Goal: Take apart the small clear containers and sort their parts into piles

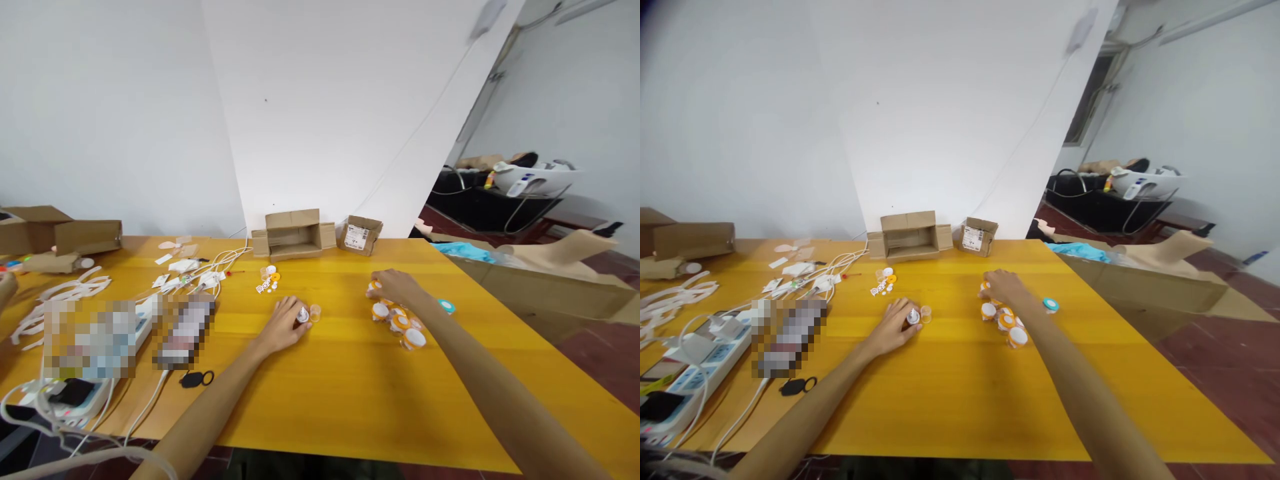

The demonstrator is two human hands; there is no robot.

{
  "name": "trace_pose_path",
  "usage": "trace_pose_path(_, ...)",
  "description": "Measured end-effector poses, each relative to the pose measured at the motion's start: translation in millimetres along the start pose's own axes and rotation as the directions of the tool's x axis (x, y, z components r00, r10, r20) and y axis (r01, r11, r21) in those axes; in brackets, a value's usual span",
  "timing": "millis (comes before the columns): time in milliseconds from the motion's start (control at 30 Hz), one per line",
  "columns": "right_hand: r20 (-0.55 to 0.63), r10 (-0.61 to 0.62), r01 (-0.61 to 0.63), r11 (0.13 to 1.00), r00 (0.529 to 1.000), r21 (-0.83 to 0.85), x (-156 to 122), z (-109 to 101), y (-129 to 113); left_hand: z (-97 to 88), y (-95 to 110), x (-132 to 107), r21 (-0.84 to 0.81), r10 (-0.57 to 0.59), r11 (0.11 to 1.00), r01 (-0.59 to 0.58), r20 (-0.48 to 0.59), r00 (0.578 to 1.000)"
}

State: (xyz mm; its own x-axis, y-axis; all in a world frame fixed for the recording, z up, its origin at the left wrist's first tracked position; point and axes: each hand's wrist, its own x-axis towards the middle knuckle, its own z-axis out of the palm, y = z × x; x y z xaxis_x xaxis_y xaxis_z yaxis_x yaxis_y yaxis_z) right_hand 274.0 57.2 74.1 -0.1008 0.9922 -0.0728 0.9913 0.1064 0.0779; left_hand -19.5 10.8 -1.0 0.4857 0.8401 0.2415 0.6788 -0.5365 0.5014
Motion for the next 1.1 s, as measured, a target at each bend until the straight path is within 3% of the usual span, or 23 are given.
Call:
trace_pose_path(167, 0.024, 0.021, -0.021, 0.999, 0.999, -0.026, -4, -2, 0, 0.4, 0, 0, 0.015, 0.014, 1.0, -0.014, -0.011, 1.0)
trace_pose_path(300, -0.071, 0.004, -0.006, 1.0, 0.997, -0.027, -9, 5, -2, 0.4, 0, 0, 0.018, 0.015, 1.0, -0.014, -0.012, 1.0)
trace_pose_path(500, -0.252, -0.165, 0.169, 0.986, 0.954, -0.006, -23, 34, -14, -0.9, 1, 0, 0.018, -0.008, 1.0, 0.008, 0.016, 1.0)
trace_pose_path(667, -0.325, -0.167, 0.151, 0.986, 0.931, -0.073, -33, 55, -18, -1.1, 2, 0, 0.016, -0.015, 1.0, 0.015, 0.018, 1.0)
trace_pose_path(1100, -0.26, -0.104, 0.064, 0.985, 0.96, -0.157, -44, 44, -8, 0.6, -1, 0, -0.001, 0.008, 1.0, -0.008, -0.012, 1.0)
